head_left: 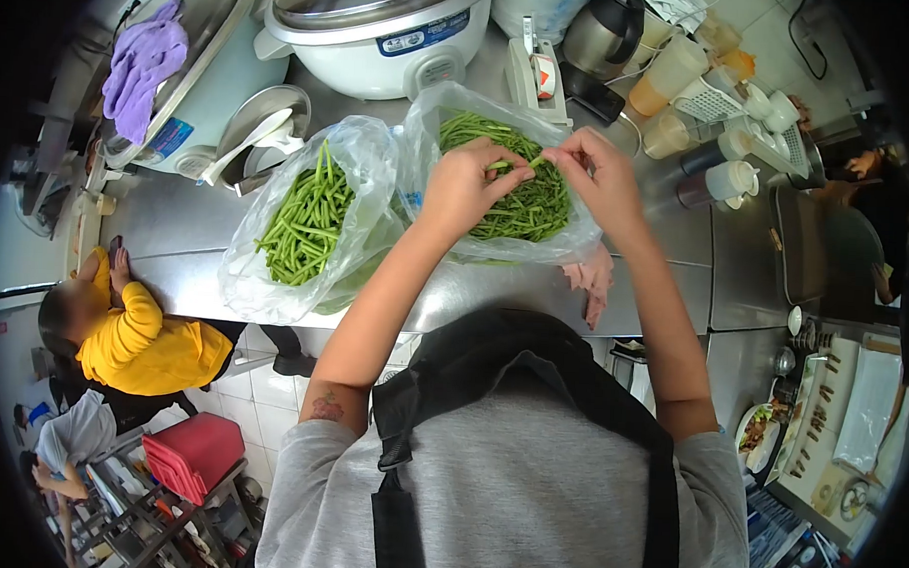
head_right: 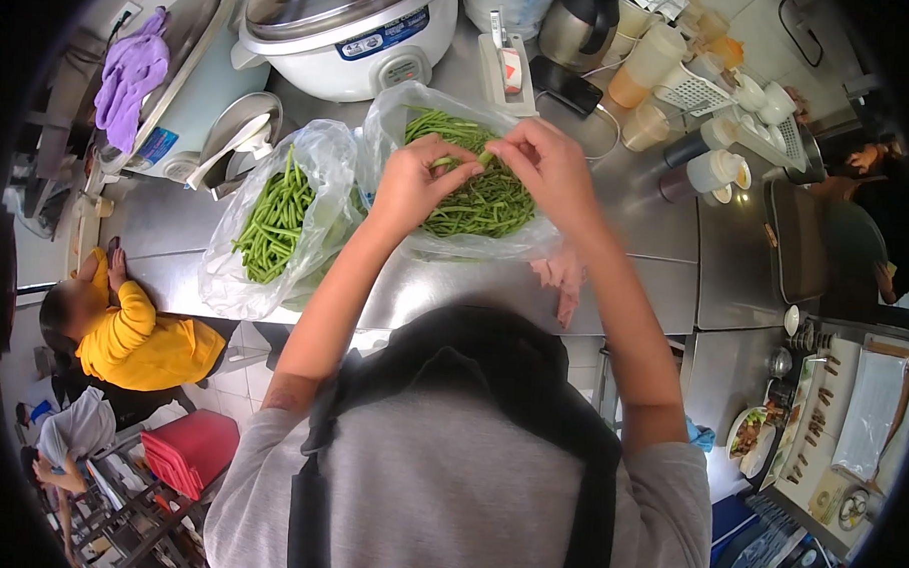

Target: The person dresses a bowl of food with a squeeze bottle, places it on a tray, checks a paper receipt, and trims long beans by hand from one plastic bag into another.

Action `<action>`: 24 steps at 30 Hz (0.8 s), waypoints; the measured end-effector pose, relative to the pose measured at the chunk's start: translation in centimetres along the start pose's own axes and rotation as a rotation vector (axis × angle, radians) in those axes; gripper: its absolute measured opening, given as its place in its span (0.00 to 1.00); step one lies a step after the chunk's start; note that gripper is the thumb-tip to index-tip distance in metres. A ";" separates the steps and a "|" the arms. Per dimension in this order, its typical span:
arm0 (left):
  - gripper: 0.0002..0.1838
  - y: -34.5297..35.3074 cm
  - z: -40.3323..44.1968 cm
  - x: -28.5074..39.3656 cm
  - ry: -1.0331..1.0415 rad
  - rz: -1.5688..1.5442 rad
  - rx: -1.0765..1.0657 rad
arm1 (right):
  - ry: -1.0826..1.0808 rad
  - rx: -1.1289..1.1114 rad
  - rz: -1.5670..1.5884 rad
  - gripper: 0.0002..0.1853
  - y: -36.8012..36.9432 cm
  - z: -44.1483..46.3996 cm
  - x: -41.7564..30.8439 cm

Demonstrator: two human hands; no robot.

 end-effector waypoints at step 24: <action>0.11 0.6 -1.5 -6.9 -0.414 -0.860 0.579 | 0.218 -0.054 0.033 0.12 8.8 -1.6 2.9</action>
Point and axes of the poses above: each hand's wrist, its own z-axis towards the middle knuckle, its own y-axis out of the palm, x = y × z, the point moved 7 cm from there along z, towards the middle knuckle, and after that the axes turned 6 degrees about -x, right-handed, at the moved point
